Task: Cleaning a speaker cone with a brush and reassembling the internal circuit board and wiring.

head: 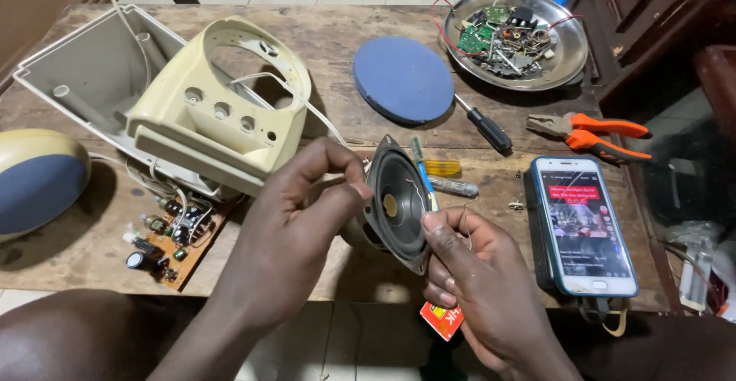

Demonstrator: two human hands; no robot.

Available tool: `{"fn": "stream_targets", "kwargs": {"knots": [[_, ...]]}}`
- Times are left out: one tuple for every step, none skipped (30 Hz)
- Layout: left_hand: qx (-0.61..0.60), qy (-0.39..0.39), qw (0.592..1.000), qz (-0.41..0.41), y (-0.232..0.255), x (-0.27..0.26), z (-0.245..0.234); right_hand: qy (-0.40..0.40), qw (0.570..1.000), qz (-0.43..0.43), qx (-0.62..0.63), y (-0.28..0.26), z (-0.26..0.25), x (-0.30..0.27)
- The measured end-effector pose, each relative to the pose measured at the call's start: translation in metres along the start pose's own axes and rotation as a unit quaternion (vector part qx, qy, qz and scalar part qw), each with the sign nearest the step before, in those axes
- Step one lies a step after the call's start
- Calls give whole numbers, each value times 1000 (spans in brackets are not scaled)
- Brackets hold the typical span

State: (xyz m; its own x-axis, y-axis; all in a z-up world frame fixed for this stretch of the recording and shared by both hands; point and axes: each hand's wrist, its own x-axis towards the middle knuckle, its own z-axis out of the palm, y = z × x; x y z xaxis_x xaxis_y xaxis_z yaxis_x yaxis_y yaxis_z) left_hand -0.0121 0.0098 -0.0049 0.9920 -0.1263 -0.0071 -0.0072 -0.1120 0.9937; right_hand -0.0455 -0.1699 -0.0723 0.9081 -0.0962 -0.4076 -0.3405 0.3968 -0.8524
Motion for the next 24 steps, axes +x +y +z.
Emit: {"fn": "stream_targets", "kwargs": {"knots": [[-40, -9, 999, 10, 1, 0, 0, -1, 1000, 4, 19, 0, -1, 1], [-79, -17, 997, 20, 2, -1, -1, -4, 999, 9, 38, 1, -2, 2], [-78, -18, 997, 20, 3, -3, -1, -4, 999, 10, 39, -1, -3, 2], [-73, 12, 997, 10, 5, -5, 0, -14, 999, 14, 46, -2, -3, 2], [-68, 41, 997, 0, 6, -7, 1, -23, 998, 18, 52, -4, -4, 2], [-68, 39, 997, -1, 5, -8, 5, -21, 998, 18, 53, -8, -3, 0], [-125, 64, 990, -9, 4, -10, 8, 2, 999, 31, 44, -12, -1, -2], [-181, 91, 979, -16, 4, -11, 11, 23, 998, 43, 36, -16, 1, -3], [-180, 90, 979, -17, 4, -12, 17, 23, 998, 43, 36, -20, 2, -5], [-230, 109, 967, -35, 4, -12, 23, 50, 997, 51, 5, -24, 4, -7], [-278, 128, 951, -53, 5, -12, 29, 76, 995, 59, -27, -28, 6, -8], [-278, 129, 950, -53, 8, -13, 32, 75, 995, 59, -27, -28, 6, -8], [-318, 143, 932, -104, 11, -13, 35, 71, 995, 60, -19, -28, 5, -9], [-357, 156, 908, -153, 13, -13, 38, 66, 996, 61, -12, -28, 5, -8], [-357, 156, 908, -153, 13, -13, 40, 65, 996, 61, -12, -28, 4, -8], [-373, 154, 898, -175, 14, -13, 43, 64, 996, 65, -13, -28, 2, -9], [-390, 151, 887, -196, 14, -13, 45, 62, 996, 70, -14, -28, 1, -9], [-389, 153, 887, -196, 6, -15, 46, 61, 996, 71, -14, -27, 0, -9], [-399, 106, 899, -143, -2, -17, 47, 50, 997, 55, 4, -25, -1, -10], [-407, 56, 907, -90, -10, -18, 47, 39, 998, 39, 24, -24, -2, -9], [-406, 57, 908, -88, -8, -17, 46, 37, 998, 38, 24, -24, -3, -8], [-404, 45, 905, -123, -6, -16, 46, 29, 998, 30, 41, -23, -4, -8], [-401, 32, 902, -158, -5, -16, 45, 22, 998, 22, 57, -22, -5, -8], [-401, 33, 902, -157, -8, -15, 44, 20, 998, 22, 56, -22, -7, -7]]}}
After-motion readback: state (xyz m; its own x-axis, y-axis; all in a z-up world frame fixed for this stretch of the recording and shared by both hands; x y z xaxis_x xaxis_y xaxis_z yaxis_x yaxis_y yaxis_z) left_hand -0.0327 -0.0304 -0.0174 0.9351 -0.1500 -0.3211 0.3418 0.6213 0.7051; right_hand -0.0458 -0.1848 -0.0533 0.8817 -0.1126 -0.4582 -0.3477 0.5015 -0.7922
